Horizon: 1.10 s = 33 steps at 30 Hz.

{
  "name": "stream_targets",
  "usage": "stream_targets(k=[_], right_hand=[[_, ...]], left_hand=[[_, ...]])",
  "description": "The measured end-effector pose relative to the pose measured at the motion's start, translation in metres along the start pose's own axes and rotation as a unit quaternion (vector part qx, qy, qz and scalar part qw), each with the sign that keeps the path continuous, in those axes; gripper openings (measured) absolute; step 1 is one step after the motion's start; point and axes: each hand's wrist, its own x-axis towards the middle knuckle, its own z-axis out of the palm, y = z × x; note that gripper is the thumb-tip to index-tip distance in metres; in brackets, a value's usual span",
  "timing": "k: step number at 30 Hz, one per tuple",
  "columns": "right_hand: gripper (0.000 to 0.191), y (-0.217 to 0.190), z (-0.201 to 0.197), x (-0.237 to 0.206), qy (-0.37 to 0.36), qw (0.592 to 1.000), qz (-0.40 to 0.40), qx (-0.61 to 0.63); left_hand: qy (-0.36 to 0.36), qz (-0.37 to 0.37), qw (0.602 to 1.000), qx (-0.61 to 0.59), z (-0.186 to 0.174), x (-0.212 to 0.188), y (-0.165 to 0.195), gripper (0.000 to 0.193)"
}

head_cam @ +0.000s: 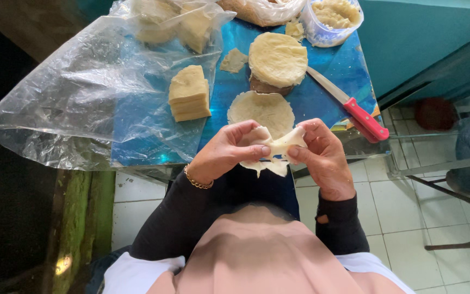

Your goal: The person sits at a small table and repeatedly peels thin, translucent sheets off a round pale block resting on a wooden base, stretching each sheet by hand and setting it aside. A red-handled knife and a stack of similar blocks sit on the plastic-covered table.

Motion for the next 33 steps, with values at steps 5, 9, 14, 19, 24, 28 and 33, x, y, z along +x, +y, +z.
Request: stream_targets(k=[5,9,14,19,24,28,33], right_hand=[[0.017,-0.011,0.004,0.008,0.057,0.984,-0.033,-0.165],[0.016,-0.031,0.015,0.020,0.074,0.904,-0.171,-0.386],[0.023,-0.036,0.055,0.002,-0.033,0.786,-0.301,-0.538],[0.029,-0.037,0.062,-0.026,-0.096,0.755,-0.298,-0.576],[0.033,-0.043,0.020,-0.010,0.018,0.897,-0.208,-0.389],[0.056,-0.028,-0.004,0.005,-0.095,0.975,-0.112,-0.170],[0.021,0.004,-0.023,-0.001,0.036,0.992,-0.046,-0.115]], left_hand=[[0.156,0.196,0.941,0.228,0.011,0.000,-0.014,0.035],[0.182,0.065,0.968,0.159,0.024,0.006,-0.038,0.029],[0.018,-0.032,0.933,-0.357,0.016,0.025,-0.042,0.043],[0.026,0.004,0.977,-0.212,0.010,0.021,-0.037,0.034],[-0.049,0.016,0.998,-0.035,0.006,0.019,-0.016,0.029],[-0.137,0.035,0.987,0.073,0.010,0.015,0.011,0.029],[-0.085,0.025,0.991,0.103,0.011,0.016,0.024,0.029]])
